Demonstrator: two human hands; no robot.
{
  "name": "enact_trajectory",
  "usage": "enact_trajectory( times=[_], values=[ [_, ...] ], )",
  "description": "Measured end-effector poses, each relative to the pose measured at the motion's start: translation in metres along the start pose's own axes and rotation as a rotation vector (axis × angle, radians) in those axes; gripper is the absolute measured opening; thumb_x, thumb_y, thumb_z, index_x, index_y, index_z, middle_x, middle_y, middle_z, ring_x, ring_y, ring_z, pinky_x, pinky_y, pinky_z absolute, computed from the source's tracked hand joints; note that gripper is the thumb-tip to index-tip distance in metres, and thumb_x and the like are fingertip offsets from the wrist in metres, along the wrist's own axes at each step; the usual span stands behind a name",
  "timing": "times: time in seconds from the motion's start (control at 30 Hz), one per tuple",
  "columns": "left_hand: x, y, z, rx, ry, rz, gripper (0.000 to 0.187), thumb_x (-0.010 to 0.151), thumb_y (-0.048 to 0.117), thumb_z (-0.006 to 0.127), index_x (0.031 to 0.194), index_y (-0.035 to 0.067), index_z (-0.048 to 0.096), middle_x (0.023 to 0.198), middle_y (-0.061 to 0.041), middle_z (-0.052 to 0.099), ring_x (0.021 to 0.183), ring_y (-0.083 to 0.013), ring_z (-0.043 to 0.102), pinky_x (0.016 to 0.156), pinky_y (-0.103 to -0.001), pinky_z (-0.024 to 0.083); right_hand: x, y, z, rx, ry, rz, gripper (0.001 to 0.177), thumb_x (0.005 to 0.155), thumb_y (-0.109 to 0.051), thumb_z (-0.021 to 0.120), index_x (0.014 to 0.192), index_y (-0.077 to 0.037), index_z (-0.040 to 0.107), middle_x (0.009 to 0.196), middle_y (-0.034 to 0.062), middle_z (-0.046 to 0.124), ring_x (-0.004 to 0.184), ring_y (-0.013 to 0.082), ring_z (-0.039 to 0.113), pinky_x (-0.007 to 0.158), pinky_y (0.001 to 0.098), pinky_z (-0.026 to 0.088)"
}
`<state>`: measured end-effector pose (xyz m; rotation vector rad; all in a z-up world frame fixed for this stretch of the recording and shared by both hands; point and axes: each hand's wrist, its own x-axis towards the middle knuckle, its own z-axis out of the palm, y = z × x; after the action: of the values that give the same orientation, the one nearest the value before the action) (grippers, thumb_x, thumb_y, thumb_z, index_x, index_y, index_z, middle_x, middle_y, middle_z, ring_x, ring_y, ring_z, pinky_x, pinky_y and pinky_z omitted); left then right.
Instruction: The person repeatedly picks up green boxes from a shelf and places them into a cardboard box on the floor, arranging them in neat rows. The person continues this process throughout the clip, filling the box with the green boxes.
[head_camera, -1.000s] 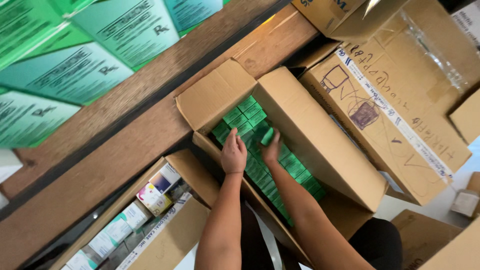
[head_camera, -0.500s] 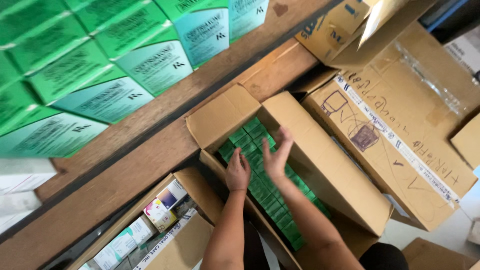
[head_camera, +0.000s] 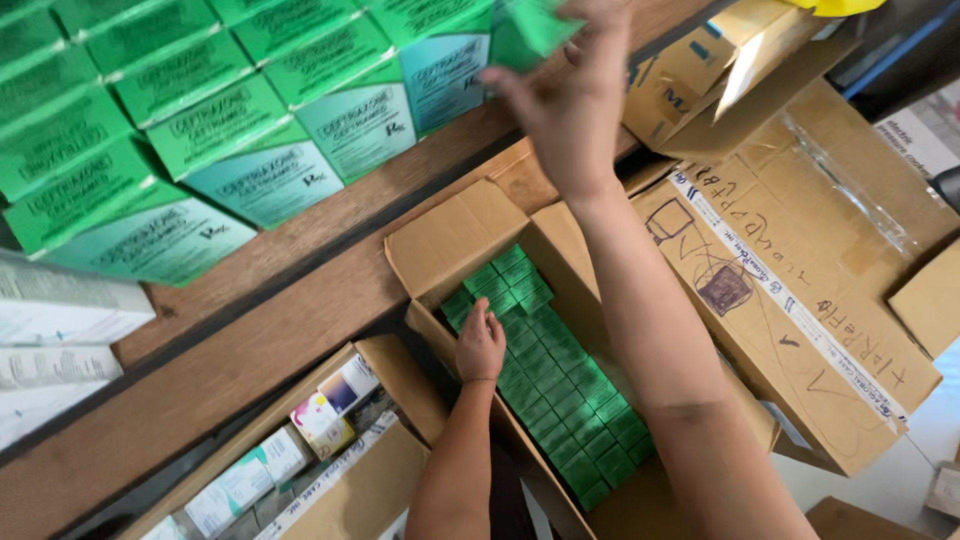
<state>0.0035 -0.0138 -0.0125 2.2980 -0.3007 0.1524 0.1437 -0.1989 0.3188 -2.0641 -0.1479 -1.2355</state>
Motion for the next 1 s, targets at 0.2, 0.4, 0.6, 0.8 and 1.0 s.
enact_trajectory(
  times=[0.2, 0.4, 0.6, 0.8, 1.0],
  values=[
    [-0.004, -0.004, 0.005, 0.009, 0.027, 0.038, 0.027, 0.103, 0.017, 0.057, 0.127, 0.007, 0.063, 0.111, -0.015, 0.074, 0.086, -0.0308, 0.073, 0.073, -0.041, 0.060, -0.154, 0.001, -0.045, -0.053, 0.292, 0.256, 0.089, 0.094, -0.014, 0.087, 0.159, -0.016, 0.028, 0.152, 0.0115, 0.025, 0.146, 0.0288, 0.041, 0.117, 0.0443, 0.047],
    [-0.004, -0.008, 0.007, 0.008, 0.069, 0.105, 0.027, 0.104, 0.014, 0.057, 0.129, 0.006, 0.062, 0.114, -0.015, 0.072, 0.093, -0.0318, 0.072, 0.078, -0.041, 0.061, -0.386, 0.012, -0.044, -0.008, -0.119, 0.867, 0.105, 0.074, -0.013, 0.089, 0.157, -0.004, 0.025, 0.151, 0.0222, 0.043, 0.131, 0.0301, 0.054, 0.106, 0.0403, 0.053],
    [0.000, 0.000, 0.005, -0.115, 0.045, 0.043, 0.028, 0.101, 0.013, 0.056, 0.128, 0.004, 0.061, 0.119, -0.017, 0.071, 0.093, -0.0300, 0.074, 0.072, -0.036, 0.061, -0.507, 0.066, 0.015, -0.308, -0.440, 1.160, 0.102, 0.068, -0.011, 0.092, 0.151, -0.012, 0.033, 0.147, 0.0255, 0.034, 0.122, 0.0429, 0.055, 0.098, 0.0454, 0.055],
    [-0.002, 0.000, 0.005, -0.066, 0.005, -0.015, 0.028, 0.101, 0.014, 0.058, 0.127, 0.005, 0.062, 0.117, -0.015, 0.072, 0.088, -0.0301, 0.073, 0.071, -0.036, 0.061, -0.538, 0.099, 0.075, 0.053, -0.040, 1.165, 0.115, 0.076, -0.020, 0.091, 0.159, -0.011, 0.012, 0.154, 0.0288, 0.016, 0.139, 0.0430, 0.039, 0.101, 0.0496, 0.055],
    [-0.002, -0.002, 0.010, -0.031, 0.062, 0.035, 0.027, 0.101, 0.015, 0.058, 0.125, 0.007, 0.063, 0.112, -0.016, 0.073, 0.090, -0.0332, 0.072, 0.075, -0.041, 0.060, -0.492, 0.084, 0.048, -0.201, -0.183, 1.049, 0.122, 0.069, -0.011, 0.097, 0.157, -0.009, 0.013, 0.145, 0.0280, 0.029, 0.131, 0.0429, 0.039, 0.107, 0.0484, 0.040]
  ],
)
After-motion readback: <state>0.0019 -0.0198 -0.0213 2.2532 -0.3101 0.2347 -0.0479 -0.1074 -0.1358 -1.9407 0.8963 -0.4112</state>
